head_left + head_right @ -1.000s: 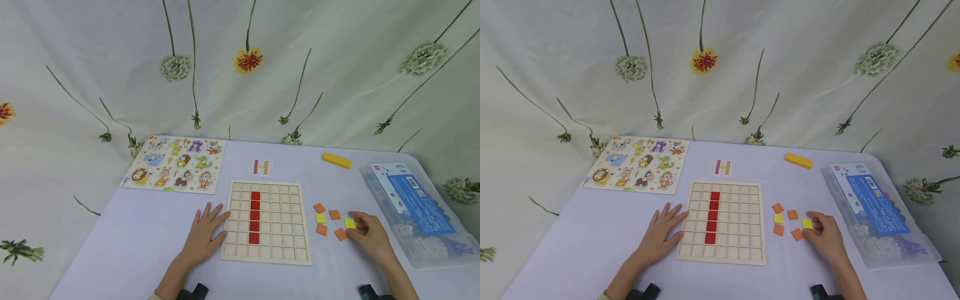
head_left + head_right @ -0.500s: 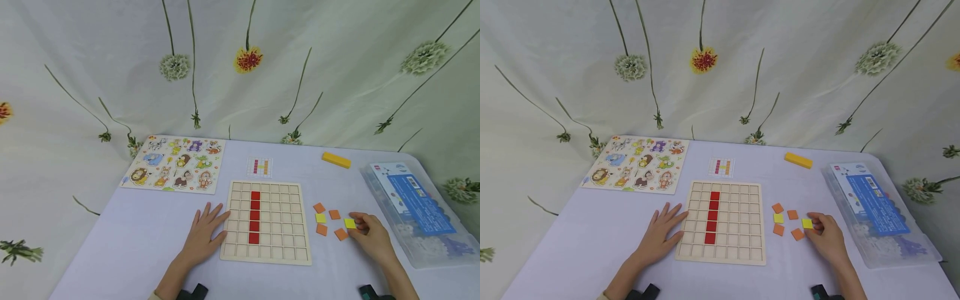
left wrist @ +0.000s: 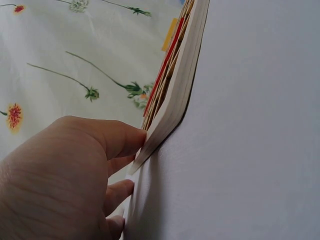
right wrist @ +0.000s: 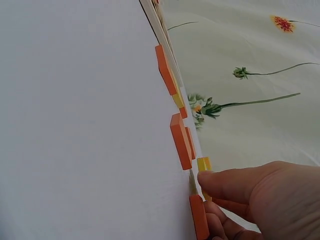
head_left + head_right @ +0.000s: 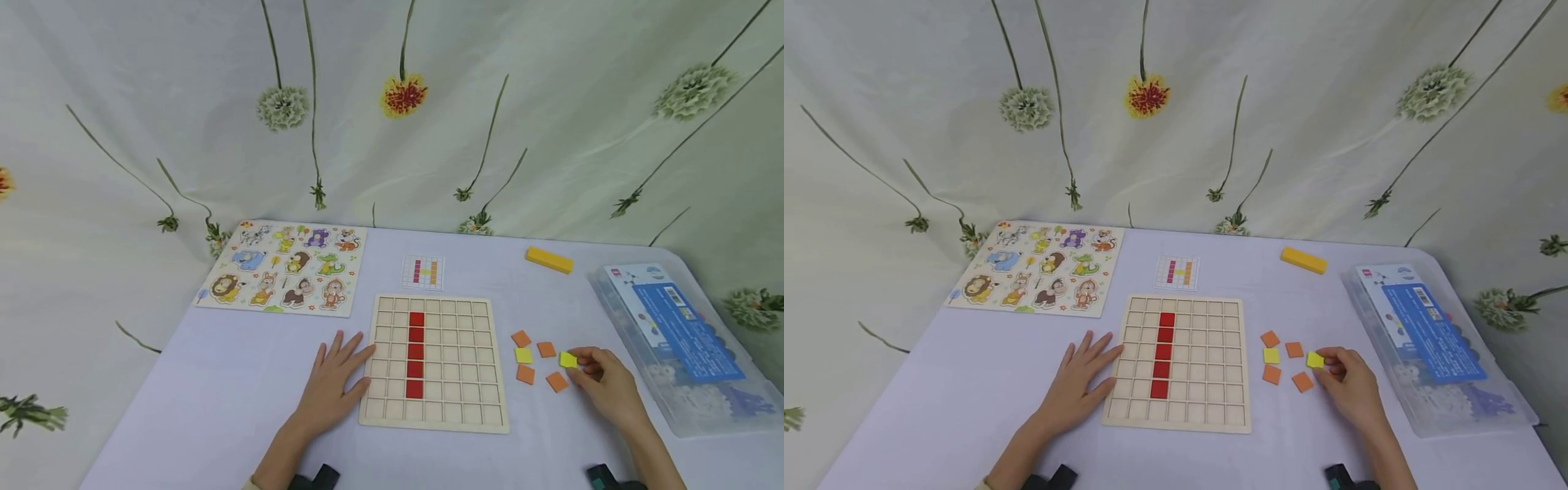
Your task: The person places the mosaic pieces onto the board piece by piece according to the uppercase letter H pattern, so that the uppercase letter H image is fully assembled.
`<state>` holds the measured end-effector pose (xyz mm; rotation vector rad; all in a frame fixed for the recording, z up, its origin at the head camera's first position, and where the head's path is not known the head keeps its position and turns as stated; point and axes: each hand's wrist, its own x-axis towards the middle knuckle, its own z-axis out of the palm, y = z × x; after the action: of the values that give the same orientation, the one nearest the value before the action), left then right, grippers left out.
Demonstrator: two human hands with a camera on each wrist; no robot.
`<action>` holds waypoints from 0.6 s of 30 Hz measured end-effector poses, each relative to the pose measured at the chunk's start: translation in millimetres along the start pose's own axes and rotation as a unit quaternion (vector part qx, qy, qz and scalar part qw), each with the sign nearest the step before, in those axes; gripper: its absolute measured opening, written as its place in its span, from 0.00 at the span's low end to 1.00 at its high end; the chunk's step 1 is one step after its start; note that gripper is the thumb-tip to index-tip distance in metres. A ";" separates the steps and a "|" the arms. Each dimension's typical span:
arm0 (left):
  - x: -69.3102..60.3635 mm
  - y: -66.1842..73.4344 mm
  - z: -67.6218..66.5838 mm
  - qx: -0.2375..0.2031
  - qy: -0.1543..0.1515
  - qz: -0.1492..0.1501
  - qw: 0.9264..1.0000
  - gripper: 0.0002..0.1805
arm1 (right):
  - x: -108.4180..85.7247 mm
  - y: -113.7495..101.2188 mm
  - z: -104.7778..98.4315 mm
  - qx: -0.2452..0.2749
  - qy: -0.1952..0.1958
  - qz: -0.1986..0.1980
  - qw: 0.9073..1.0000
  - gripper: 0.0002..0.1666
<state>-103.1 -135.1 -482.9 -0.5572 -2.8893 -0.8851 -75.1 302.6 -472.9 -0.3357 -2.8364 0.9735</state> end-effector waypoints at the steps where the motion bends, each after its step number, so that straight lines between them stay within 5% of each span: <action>1: -0.1 0.0 0.0 0.001 0.001 0.000 1.000 0.27 | 0.5 -0.6 -0.3 0.005 -0.002 0.008 1.000 0.18; 8: -1.9 -0.5 1.2 0.000 0.013 0.009 1.000 0.27 | 0.1 -10.2 -3.3 0.026 0.019 0.036 0.999 0.20; 18: -1.2 -0.6 -0.2 -0.006 0.003 0.003 1.000 0.27 | 8.8 -25.0 -6.2 0.029 0.074 -0.073 0.994 0.18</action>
<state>-102.2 -136.1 -483.2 -0.5627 -2.8771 -0.9010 -86.7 289.2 -452.2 -0.1828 -2.6524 0.9564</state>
